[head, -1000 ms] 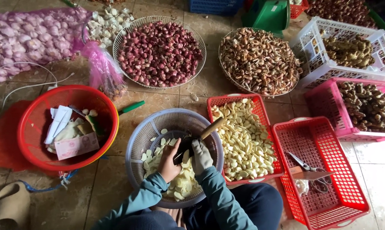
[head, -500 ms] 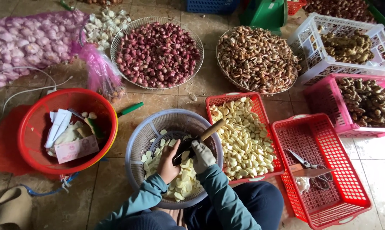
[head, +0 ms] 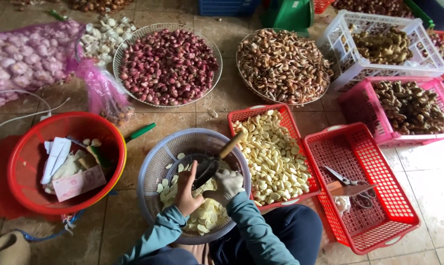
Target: Slicing garlic cloves using a handheld manual slicer into a plastic bowl while sitting on the floor.
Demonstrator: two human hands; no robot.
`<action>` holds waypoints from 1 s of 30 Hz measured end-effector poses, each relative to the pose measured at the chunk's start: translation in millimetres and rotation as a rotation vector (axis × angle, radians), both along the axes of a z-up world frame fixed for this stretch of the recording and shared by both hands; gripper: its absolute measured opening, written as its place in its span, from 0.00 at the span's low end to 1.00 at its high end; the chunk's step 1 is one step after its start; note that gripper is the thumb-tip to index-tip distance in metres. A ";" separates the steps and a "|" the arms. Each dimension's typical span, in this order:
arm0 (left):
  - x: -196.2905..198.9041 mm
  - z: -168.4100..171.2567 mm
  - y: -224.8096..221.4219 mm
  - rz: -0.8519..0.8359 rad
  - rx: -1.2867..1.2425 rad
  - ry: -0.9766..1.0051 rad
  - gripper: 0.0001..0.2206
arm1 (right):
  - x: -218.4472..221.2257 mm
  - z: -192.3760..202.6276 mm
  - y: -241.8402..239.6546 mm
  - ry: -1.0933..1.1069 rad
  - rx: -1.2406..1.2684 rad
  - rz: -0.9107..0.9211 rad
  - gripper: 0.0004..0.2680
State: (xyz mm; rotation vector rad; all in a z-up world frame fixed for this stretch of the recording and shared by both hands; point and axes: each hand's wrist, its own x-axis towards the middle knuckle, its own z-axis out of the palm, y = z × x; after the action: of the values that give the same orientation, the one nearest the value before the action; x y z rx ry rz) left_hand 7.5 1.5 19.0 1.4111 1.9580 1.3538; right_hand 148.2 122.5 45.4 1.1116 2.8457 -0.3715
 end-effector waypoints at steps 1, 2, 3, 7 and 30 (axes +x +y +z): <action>-2.7 -3.4 0.2 0.013 0.026 -0.034 0.55 | 2.6 2.9 6.2 0.030 0.049 -0.036 0.30; -6.0 -6.4 1.2 0.028 0.051 -0.068 0.56 | 4.5 6.1 13.3 0.060 0.099 -0.070 0.36; -10.2 -12.2 0.4 0.021 0.052 -0.065 0.56 | 13.6 12.5 29.9 0.063 0.100 -0.077 0.36; -20.4 -8.1 -10.6 0.125 -0.016 -0.109 0.50 | 36.5 42.4 122.2 -0.014 0.433 -0.228 0.20; -49.8 -8.9 -31.1 0.249 -0.243 -0.413 0.46 | 31.2 16.5 250.2 -0.547 -0.131 -0.367 0.21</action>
State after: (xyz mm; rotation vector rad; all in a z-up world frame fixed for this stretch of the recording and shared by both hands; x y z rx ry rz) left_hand -42.3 -29.6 10.1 0.7264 1.9728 1.3260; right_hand 179.4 372.7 61.9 1.4416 2.1220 -0.2204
